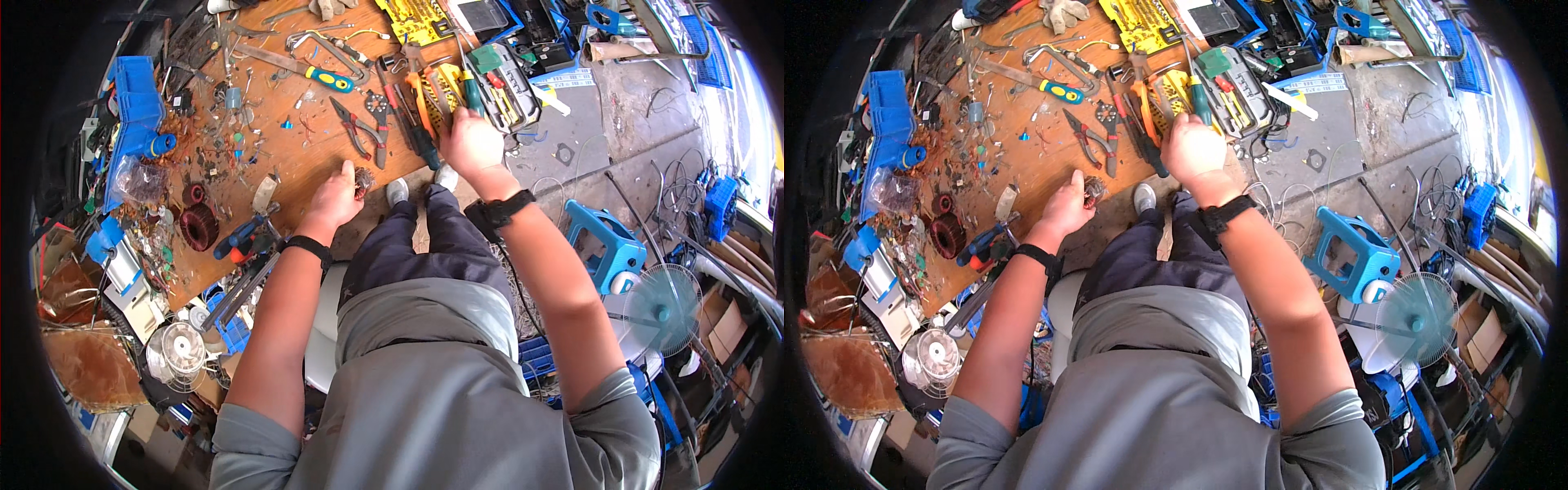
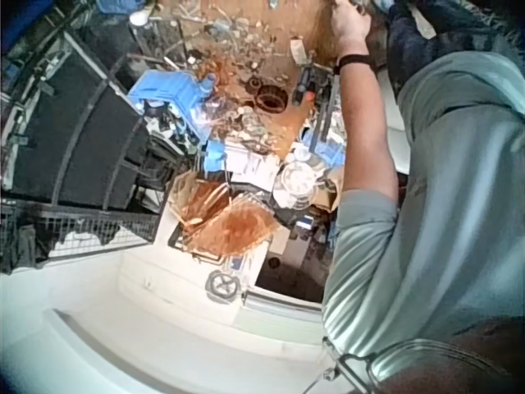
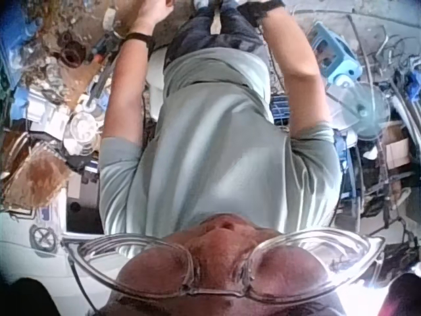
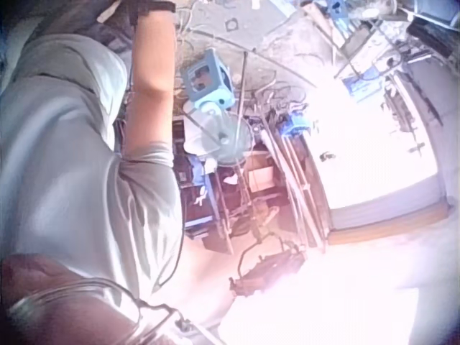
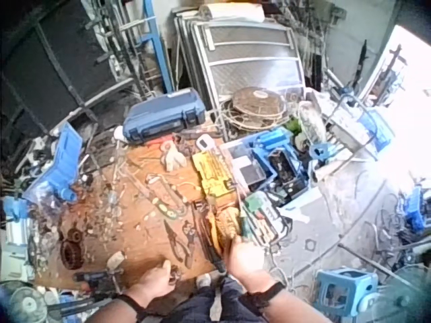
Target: Repairing a motor stator by winding or adjusting copper wires using pliers and screwdrivers.
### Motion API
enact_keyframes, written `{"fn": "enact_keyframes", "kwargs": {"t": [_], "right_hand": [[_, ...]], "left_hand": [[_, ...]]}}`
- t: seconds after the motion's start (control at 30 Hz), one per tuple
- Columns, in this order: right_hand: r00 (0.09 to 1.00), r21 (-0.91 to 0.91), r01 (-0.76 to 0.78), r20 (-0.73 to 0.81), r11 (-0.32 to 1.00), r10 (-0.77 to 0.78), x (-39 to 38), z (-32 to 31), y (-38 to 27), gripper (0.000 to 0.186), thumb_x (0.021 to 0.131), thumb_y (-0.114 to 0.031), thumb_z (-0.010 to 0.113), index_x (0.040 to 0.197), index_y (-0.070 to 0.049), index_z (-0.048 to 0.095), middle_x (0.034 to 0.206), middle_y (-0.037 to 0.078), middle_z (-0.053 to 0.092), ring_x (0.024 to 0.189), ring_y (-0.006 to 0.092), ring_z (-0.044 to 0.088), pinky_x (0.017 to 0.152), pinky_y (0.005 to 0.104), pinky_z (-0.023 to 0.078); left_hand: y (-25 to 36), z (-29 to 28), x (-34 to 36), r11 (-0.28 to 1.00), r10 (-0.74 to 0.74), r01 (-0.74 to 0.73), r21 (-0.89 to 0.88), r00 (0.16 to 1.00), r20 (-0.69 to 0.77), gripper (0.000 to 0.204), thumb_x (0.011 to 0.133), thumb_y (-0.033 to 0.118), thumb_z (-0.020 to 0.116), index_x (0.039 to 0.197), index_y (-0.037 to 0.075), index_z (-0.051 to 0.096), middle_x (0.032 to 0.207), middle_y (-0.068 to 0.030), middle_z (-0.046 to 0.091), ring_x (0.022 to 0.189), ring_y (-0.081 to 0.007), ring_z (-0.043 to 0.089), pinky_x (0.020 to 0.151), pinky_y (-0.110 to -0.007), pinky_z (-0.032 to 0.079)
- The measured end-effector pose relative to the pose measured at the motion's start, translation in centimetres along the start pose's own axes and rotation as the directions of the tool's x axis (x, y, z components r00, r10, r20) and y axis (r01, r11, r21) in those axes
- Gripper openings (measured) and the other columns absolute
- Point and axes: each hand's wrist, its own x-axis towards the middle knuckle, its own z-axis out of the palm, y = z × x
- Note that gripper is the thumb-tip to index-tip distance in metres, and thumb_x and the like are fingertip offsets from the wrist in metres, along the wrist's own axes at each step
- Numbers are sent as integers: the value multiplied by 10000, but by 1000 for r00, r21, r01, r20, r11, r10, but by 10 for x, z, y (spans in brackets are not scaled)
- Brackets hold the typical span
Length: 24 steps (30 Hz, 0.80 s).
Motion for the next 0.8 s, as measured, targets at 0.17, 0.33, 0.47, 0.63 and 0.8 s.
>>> {"fn": "enact_keyframes", "kwargs": {"t": [0.17,0.33,0.47,0.63,0.8], "right_hand": [[999,-10,-53,-11,999,53,3,-18,0,381,830,-314,658,1032,-3,569,1012,218,647,892,380,681,780,460,563],[992,1,-84,-92,996,84,47,-26,21,499,862,-386,656,1137,18,557,1153,235,617,1093,380,613,954,436,500],[966,-112,-183,165,977,200,70,-9,31,539,869,-431,663,1163,13,581,1113,217,678,1044,353,668,903,445,540],[963,141,-249,-72,958,260,72,1,55,505,873,-394,572,1106,54,589,1064,297,668,1015,425,659,935,467,516],[988,536,-157,81,830,135,-7,-56,35,425,863,-289,627,1119,47,585,975,268,683,956,392,678,847,426,523]], "left_hand": [[2,-1,-2,1000,6,-6,17,999,-39,607,786,178,744,1252,62,372,1177,-259,600,1082,-414,622,911,-493,515],[1,-2,-4,1000,-9,8,-15,999,-31,580,778,183,753,1214,56,393,1144,-256,617,1079,-416,621,899,-494,518],[6,0,-7,999,-39,37,-23,996,-79,536,782,201,748,1170,50,408,1124,-255,630,1064,-414,629,871,-500,525],[8,1,-7,995,-73,65,-80,992,-102,514,797,226,728,1151,28,411,1061,-248,664,1020,-404,652,856,-501,527],[5,-2,-10,995,-63,55,-88,994,-92,518,801,250,732,1136,32,402,1049,-249,670,1020,-396,655,853,-491,527]]}}
